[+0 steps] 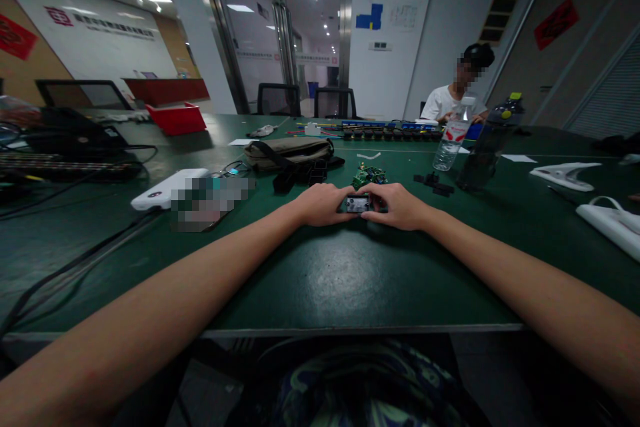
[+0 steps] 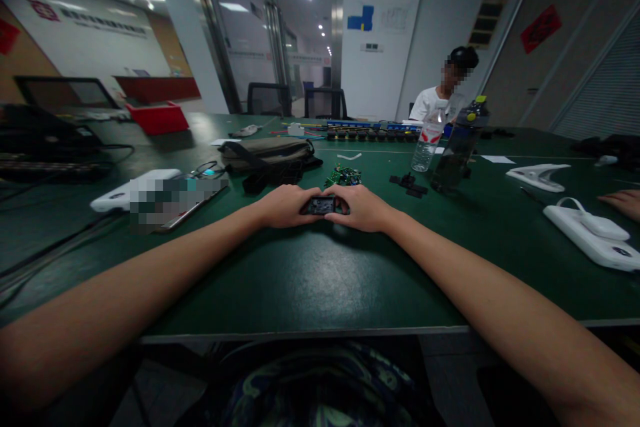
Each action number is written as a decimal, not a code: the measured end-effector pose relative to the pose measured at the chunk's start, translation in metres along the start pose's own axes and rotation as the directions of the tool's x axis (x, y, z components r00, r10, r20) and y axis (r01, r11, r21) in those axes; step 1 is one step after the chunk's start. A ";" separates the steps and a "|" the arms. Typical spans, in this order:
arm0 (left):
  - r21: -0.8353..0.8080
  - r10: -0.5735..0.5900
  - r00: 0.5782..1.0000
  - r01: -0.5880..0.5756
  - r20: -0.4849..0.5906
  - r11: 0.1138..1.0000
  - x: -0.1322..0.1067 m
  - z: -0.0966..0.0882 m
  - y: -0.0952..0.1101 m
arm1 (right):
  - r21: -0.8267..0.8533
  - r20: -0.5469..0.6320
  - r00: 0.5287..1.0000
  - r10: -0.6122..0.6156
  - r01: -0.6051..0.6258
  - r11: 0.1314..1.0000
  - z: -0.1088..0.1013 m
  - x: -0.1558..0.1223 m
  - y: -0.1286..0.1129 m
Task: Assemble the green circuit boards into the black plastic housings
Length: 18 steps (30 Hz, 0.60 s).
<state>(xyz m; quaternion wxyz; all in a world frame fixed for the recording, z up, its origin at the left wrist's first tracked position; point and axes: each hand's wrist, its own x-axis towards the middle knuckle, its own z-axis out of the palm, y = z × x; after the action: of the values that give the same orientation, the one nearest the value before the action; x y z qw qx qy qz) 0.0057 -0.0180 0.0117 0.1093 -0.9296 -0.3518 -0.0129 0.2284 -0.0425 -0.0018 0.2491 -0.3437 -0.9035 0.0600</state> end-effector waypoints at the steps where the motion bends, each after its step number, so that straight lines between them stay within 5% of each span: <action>1: 0.004 0.001 1.000 -0.001 0.000 1.000 0.000 0.000 0.000 | -0.001 -0.002 1.000 -0.001 0.001 1.000 0.000 0.000 0.000; 18: 0.027 -0.015 1.000 0.016 -0.007 1.000 -0.001 -0.003 0.002 | -0.020 -0.024 1.000 0.008 -0.008 1.000 0.000 0.000 0.000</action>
<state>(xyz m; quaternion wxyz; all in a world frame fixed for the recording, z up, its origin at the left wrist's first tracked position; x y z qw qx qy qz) 0.0067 -0.0204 0.0138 0.1228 -0.9253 -0.3587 -0.0120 0.2281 -0.0430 -0.0021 0.2561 -0.3504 -0.8996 0.0476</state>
